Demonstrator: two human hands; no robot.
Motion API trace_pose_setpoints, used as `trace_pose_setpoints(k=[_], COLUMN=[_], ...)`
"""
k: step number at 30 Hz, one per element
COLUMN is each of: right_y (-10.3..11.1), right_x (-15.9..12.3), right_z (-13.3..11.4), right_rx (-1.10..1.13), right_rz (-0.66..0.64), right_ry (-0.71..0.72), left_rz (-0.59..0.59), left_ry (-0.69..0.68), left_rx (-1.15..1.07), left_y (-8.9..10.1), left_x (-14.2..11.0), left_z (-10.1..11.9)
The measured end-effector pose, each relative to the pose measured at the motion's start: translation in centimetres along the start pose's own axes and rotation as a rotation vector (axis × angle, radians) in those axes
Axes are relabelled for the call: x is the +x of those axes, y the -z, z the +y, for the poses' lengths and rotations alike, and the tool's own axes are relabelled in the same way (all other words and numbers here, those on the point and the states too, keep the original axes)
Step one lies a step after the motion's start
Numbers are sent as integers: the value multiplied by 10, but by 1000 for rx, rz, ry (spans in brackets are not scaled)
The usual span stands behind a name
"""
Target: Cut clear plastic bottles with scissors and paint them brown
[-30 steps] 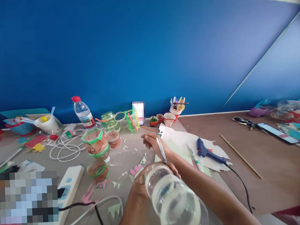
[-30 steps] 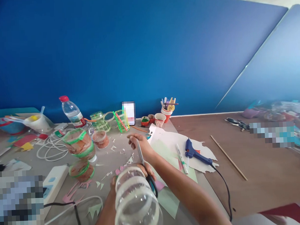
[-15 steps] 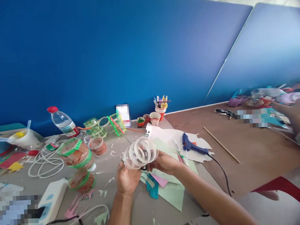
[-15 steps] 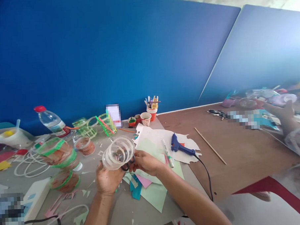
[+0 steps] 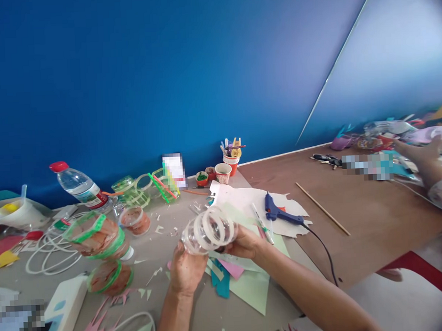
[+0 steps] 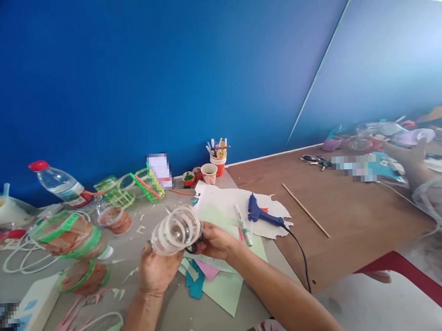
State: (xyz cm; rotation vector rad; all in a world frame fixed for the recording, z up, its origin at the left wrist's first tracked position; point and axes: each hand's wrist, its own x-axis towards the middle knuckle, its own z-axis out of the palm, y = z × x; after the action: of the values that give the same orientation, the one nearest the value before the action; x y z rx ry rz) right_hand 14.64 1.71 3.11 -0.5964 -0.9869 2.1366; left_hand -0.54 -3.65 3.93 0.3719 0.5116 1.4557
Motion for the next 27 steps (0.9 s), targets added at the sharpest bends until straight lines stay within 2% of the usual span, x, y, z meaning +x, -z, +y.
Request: trace_pose_setpoints(k=[2,4,7,11,13,16,22,27], right_y=[4,10,16,19,19,21,26,22], right_x=[-2,-5,-7,-5,-4,-2,-1,-4], right_z=[-10,-20,-30,-33,-32,-30,-21,-18], right_rx=[112,125,-20,-265,-348,-429,-557,-668], right_rz=[26,78,113,236,287,298,386,395], right_ry=[63,165,270,368,431,499,706,631], left_rz=[63,151,254,294,298,281,133,98], left_ry=[-29,-41,-23,1,6,6,-94,-81], left_rx=[-29,-23,-19,-75,-73,-32,186,324], left_y=[3,6,9,8,7,7,7,4], left_x=[4,8,11,11,10,10,7,5], left_z=[2,4,6,7,7,4,-7,-12])
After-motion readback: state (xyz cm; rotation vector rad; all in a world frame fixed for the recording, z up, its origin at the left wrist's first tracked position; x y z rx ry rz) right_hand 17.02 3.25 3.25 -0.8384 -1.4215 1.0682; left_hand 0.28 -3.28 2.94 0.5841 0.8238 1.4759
